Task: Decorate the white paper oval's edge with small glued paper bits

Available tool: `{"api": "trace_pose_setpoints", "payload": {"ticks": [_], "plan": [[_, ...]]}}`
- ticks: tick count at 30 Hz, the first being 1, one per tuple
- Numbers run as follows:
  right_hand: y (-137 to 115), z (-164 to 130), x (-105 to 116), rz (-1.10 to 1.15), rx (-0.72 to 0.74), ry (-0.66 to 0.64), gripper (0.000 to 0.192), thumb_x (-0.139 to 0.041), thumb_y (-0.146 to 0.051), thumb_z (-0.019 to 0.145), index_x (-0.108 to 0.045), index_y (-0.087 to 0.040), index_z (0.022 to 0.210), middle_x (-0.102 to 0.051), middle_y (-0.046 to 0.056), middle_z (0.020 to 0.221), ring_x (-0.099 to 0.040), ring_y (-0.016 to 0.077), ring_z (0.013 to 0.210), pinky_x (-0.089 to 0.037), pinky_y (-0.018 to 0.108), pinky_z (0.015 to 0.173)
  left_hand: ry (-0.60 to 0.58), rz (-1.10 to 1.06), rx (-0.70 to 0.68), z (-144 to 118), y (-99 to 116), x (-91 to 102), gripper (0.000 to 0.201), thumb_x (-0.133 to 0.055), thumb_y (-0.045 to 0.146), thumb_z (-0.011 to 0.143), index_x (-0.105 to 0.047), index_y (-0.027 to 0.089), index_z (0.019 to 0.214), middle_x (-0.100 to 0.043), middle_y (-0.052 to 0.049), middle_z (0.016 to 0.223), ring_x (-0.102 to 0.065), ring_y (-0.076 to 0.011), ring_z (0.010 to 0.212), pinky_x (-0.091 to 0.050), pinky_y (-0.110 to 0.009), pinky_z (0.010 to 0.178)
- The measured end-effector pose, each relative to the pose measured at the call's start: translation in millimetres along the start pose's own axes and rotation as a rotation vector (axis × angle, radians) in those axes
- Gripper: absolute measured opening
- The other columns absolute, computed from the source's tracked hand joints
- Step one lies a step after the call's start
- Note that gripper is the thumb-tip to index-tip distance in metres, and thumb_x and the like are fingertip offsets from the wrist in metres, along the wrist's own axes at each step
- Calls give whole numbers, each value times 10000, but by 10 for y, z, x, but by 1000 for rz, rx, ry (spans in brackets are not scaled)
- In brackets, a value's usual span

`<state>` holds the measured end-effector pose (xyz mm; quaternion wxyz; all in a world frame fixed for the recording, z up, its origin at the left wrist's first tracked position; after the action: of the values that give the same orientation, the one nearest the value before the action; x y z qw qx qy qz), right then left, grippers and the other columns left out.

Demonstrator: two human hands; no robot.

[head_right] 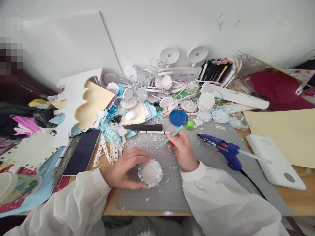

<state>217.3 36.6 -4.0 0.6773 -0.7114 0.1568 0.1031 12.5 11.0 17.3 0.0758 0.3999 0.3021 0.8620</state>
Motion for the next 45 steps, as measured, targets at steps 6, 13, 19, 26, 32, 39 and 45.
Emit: {"api": "trace_pose_setpoints", "payload": {"ticks": [6,13,19,26,32,39,45], "plan": [[-17,26,70,-35,85,111,205,-717,-327,749,-554,-218,813,-639,-14,733,-487,90,539,-380,237,520,-56,9,144,-3,-12,7,666,-736,493,737,-443,190,1253,-631,-115,1170,-587,-258,1041,-422,-374,913],[-38,38,116,-240,205,214,218,-753,-347,719,-595,-217,793,-561,-32,623,-485,110,510,-402,262,496,-52,107,192,24,-12,22,620,-710,501,756,-470,188,1235,-654,-102,1136,-600,-258,1008,-382,-398,910],[-158,10,105,-463,372,216,205,-751,-325,724,-584,-206,718,-561,-28,623,-490,109,503,-395,256,477,36,152,131,29,-10,41,557,-714,484,764,-503,186,1185,-655,-125,1148,-610,-257,1030,-376,-405,911],[-179,-14,123,-699,464,196,142,-709,-288,774,-613,-203,713,-650,21,711,-572,141,583,-444,273,530,79,202,111,40,-7,44,505,-738,468,744,-572,168,1115,-661,-127,1090,-609,-247,949,-393,-401,841],[-203,-59,53,-916,532,100,86,-656,-231,811,-648,-198,732,-644,10,648,-513,119,506,-416,257,495,74,222,102,55,0,50,462,-752,483,729,-602,171,1036,-668,-98,1019,-589,-221,883,-384,-382,813],[-155,-68,31,-973,566,72,52,-628,-223,831,-658,-212,791,-708,27,726,-566,130,534,-432,248,489,59,268,101,84,16,60,640,-772,608,615,-619,175,1061,-663,-95,1003,-582,-234,868,-374,-395,824],[-107,-88,37,-1016,584,83,42,-645,-254,825,-660,-217,841,-728,35,777,-568,127,519,-447,266,528,35,275,115,92,28,49,771,-730,721,543,-620,194,1095,-653,-113,1033,-575,-258,875,-355,-414,837]]}}
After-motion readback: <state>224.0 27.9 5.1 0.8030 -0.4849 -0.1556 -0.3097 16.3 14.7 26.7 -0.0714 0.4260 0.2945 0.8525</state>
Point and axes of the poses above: each hand's wrist, its own z-axis towards the middle knuckle, its own x-axis out of the back of the hand, y = z × x, the point moved 3 cm from there along z, towards the middle knuckle
